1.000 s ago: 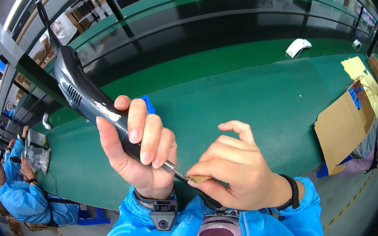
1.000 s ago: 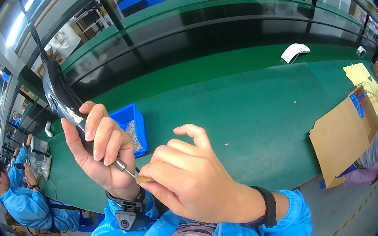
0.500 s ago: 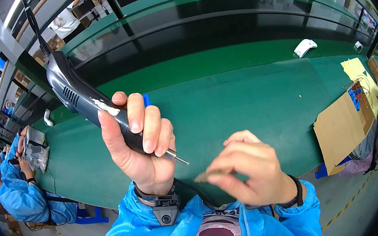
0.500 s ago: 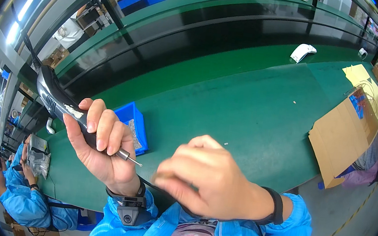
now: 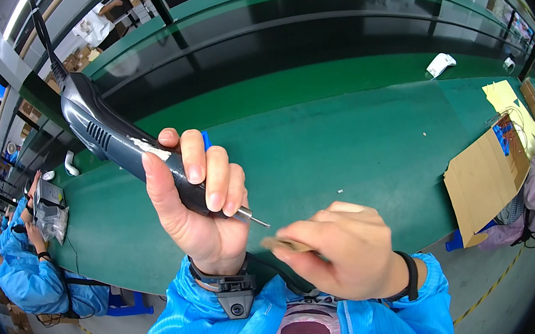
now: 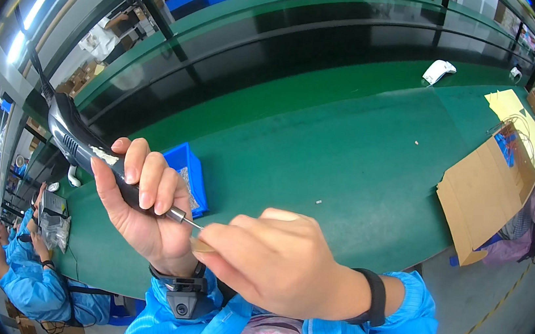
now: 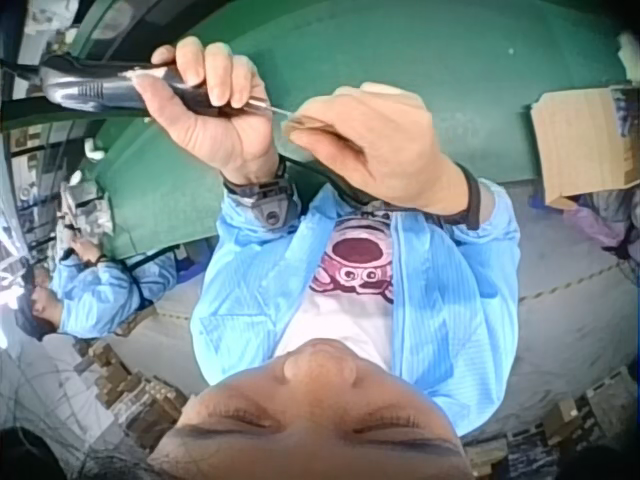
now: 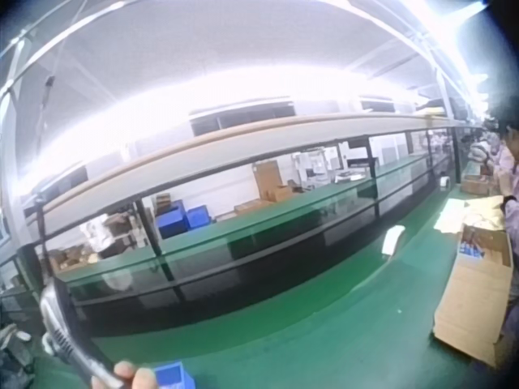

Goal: Using an electric screwdriver to secure internal components to plastic housings on a factory assembly line.

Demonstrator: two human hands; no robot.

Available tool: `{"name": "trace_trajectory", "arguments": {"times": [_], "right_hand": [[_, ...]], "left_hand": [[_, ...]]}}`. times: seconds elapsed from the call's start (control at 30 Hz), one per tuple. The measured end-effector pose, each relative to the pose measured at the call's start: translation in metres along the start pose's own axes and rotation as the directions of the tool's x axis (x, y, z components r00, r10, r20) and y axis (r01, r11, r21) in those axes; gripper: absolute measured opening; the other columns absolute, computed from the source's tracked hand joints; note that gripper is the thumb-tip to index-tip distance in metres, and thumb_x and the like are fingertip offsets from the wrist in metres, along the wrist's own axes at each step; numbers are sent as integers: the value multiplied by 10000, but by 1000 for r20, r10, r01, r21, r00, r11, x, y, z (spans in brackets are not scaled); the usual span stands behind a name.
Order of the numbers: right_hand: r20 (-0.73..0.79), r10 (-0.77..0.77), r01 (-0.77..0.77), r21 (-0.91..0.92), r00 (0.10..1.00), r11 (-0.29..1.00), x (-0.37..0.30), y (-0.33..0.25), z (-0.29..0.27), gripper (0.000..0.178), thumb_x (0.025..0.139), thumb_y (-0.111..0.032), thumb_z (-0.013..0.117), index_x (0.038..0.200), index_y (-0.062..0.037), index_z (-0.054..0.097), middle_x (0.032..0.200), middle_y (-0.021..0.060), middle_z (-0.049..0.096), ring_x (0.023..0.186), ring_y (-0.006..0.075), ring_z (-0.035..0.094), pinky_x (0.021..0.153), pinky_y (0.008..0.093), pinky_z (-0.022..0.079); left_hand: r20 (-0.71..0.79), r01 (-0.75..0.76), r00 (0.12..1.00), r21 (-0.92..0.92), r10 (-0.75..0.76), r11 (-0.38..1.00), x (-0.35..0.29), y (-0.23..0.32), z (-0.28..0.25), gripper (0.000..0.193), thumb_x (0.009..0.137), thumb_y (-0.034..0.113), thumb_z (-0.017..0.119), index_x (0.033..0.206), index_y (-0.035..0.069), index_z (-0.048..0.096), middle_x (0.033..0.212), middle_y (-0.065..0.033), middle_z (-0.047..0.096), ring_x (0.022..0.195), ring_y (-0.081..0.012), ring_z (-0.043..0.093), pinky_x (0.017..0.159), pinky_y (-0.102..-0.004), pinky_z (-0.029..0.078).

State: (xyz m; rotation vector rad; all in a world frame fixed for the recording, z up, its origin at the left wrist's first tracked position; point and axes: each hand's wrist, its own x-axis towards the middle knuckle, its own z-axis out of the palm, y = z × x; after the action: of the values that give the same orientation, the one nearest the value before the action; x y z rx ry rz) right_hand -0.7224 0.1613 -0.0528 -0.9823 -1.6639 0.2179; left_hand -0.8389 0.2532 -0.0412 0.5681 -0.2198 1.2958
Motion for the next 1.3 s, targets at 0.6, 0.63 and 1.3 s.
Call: {"name": "trace_trajectory", "arguments": {"times": [0.6, 0.63, 1.3], "right_hand": [[-188, 114, -150, -188, 976, 971, 8, 13, 13, 164, 685, -46, 664, 827, -9, 592, 690, 92, 603, 555, 220, 591, 477, 278, 459], [-188, 101, -132, -161, 977, 978, 9, 12, 14, 168, 682, -45, 665, 832, -16, 596, 692, 85, 603, 563, 217, 592, 483, 275, 461], [-70, 243, -252, -329, 968, 910, 21, 42, 30, 92, 760, -75, 598, 806, -3, 566, 662, 82, 604, 578, 210, 606, 516, 265, 462]], "left_hand": [[-138, -53, 986, 258, 91, 965, 0, 14, -13, 323, 887, 339, 420, 1059, 67, 448, 879, -86, 459, 707, -182, 448, 600, -291, 371], [-143, -65, 984, 277, 108, 959, 0, 14, -12, 327, 891, 339, 419, 1072, 68, 444, 888, -86, 461, 708, -182, 448, 603, -289, 371], [-142, -59, 981, 434, 133, 899, 5, 19, -26, 368, 883, 377, 452, 1105, 86, 425, 907, -58, 464, 731, -179, 463, 616, -300, 375]]}}
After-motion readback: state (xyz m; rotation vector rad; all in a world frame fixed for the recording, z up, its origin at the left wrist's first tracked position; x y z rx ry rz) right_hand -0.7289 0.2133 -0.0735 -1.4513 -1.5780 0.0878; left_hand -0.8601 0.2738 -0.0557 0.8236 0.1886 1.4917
